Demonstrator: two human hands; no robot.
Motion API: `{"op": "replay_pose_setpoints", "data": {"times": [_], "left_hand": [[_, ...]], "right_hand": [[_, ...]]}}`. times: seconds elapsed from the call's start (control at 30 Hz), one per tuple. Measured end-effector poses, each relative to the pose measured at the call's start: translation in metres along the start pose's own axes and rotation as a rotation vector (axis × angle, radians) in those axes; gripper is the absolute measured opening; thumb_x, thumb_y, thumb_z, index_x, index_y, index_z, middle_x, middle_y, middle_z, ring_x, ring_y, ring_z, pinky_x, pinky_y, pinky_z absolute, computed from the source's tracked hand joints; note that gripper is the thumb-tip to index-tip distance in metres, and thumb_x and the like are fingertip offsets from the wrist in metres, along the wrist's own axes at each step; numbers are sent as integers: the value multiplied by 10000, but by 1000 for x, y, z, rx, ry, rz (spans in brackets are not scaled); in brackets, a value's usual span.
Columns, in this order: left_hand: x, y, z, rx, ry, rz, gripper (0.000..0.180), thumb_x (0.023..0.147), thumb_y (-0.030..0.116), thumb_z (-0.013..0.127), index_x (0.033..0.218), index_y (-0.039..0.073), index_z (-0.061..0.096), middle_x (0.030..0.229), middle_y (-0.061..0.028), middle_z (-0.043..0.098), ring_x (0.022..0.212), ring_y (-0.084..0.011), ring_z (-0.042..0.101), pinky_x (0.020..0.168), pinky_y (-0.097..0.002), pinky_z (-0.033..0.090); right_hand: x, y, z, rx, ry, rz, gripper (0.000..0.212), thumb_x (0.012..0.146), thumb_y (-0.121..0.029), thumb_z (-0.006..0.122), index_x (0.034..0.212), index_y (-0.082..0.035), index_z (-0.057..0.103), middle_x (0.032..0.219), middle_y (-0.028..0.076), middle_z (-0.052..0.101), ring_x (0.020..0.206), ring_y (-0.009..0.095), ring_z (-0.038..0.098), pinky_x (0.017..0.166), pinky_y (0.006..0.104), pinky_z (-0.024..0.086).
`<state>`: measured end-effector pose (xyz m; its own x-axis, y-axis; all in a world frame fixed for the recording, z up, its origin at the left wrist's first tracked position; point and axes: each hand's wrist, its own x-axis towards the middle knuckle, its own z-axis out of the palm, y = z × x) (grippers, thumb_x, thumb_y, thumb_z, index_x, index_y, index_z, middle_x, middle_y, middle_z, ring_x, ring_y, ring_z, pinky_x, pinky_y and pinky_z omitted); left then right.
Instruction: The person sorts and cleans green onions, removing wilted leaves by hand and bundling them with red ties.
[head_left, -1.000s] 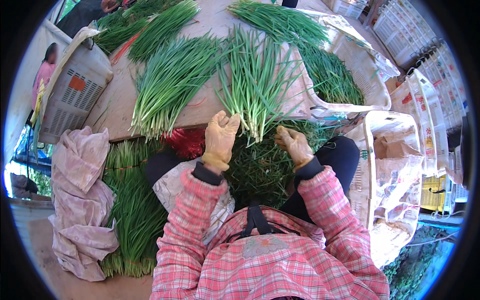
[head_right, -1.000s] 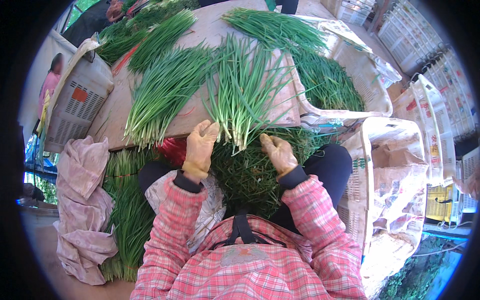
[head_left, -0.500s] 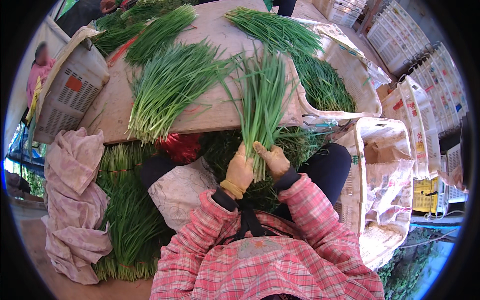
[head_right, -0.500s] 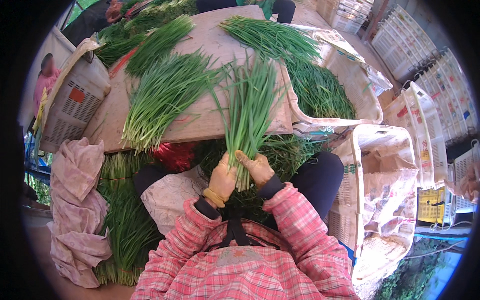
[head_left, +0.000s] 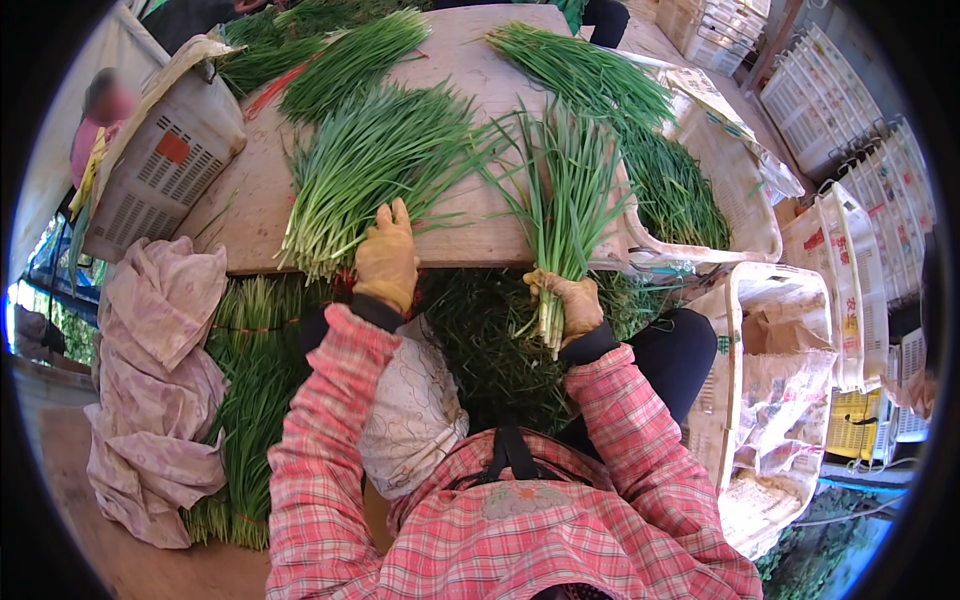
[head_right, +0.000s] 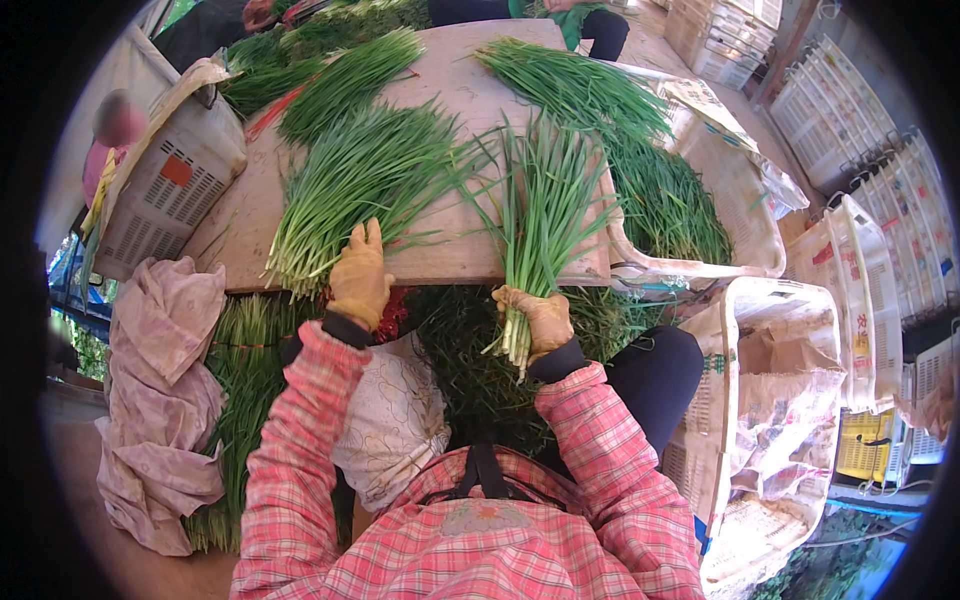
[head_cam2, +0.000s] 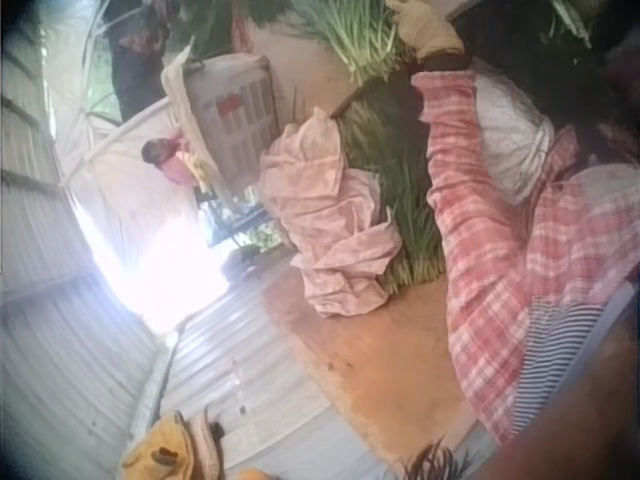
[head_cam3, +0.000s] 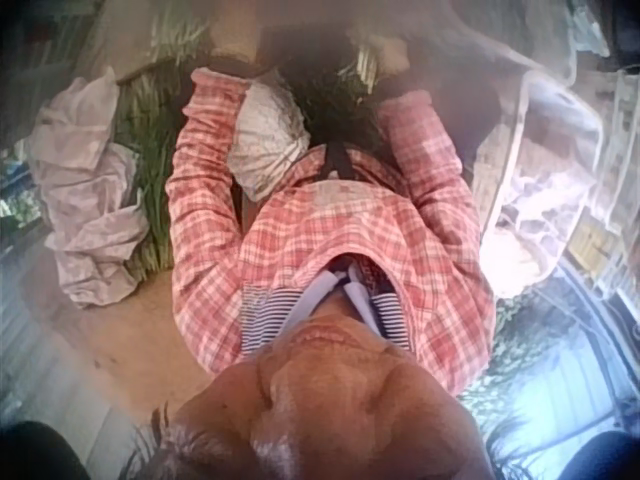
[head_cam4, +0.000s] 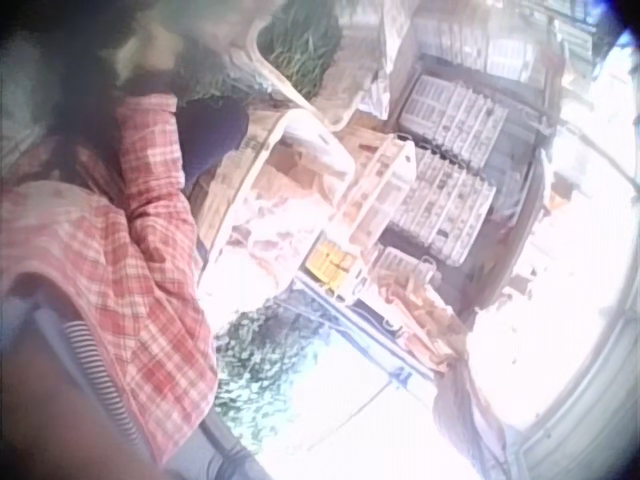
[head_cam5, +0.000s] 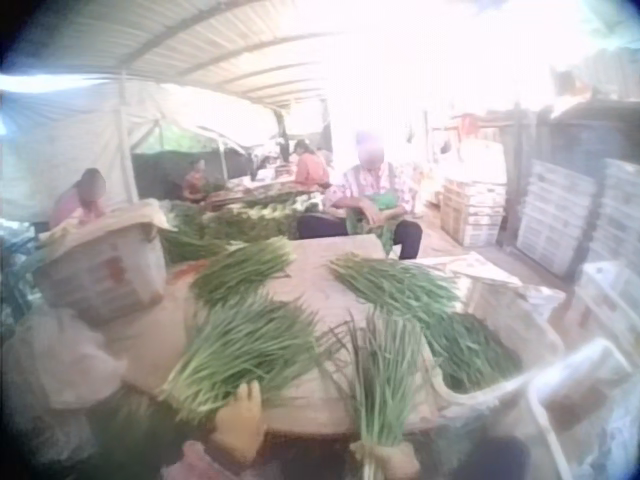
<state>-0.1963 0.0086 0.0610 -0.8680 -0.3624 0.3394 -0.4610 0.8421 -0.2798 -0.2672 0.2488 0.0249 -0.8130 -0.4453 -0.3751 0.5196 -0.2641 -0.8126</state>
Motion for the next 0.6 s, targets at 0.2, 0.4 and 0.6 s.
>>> {"op": "replay_pose_setpoints", "data": {"times": [0.2, 0.4, 0.6], "left_hand": [[58, -32, 41, -179, -3, 72, 158, 797, 61, 543, 955, 61, 549, 811, -113, 630, 767, -304, 654, 625, -382, 532], [85, -54, 35, -523, -165, -132, 330, 772, 143, 653, 1071, 11, 607, 1014, -197, 642, 953, -332, 615, 809, -407, 496], [56, -34, 25, -7, -308, 246, 771, 707, 181, 713, 1369, 73, 334, 998, -110, 569, 814, -311, 629, 764, -394, 530]], "right_hand": [[1, 10, -20, -38, 17, 56, 223, 789, -114, 677, 906, 74, 648, 746, 97, 655, 591, 143, 594, 536, 249, 478], [1, 11, -24, -33, 4, 81, 213, 807, -103, 665, 924, 75, 655, 760, 99, 661, 568, 144, 592, 502, 260, 474], [2, 13, -31, 21, -27, 134, 280, 786, -72, 682, 1007, 76, 595, 863, 156, 674, 662, 155, 606, 599, 268, 505]]}}
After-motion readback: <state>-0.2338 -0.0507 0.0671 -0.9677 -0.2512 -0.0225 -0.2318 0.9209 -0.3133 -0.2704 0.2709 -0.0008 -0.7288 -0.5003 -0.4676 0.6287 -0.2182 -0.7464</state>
